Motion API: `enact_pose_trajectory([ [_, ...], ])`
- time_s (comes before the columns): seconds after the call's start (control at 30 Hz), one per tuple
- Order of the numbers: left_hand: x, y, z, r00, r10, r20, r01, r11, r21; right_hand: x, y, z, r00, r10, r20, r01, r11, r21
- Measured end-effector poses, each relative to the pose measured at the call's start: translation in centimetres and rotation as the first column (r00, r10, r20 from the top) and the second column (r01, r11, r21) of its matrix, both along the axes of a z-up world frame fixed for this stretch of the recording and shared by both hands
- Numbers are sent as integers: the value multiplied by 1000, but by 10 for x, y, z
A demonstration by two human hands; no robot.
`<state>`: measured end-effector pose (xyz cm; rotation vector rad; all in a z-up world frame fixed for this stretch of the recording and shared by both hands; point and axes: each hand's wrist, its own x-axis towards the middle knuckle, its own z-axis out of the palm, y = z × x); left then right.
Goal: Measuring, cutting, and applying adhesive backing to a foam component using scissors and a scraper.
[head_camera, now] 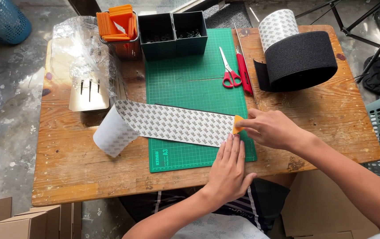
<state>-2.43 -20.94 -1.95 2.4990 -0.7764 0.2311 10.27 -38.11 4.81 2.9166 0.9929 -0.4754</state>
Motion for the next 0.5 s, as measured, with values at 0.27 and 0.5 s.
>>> enact_pose_trajectory([
  [0.27, -7, -9, 0, 993, 45, 111, -57, 992, 116, 8, -13, -16, 979, 197, 61, -193, 979, -61],
  [0.5, -4, -9, 0, 993, 41, 112, -40, 999, -11, 23, 0, -23, 965, 263, -14, -264, 964, -42],
])
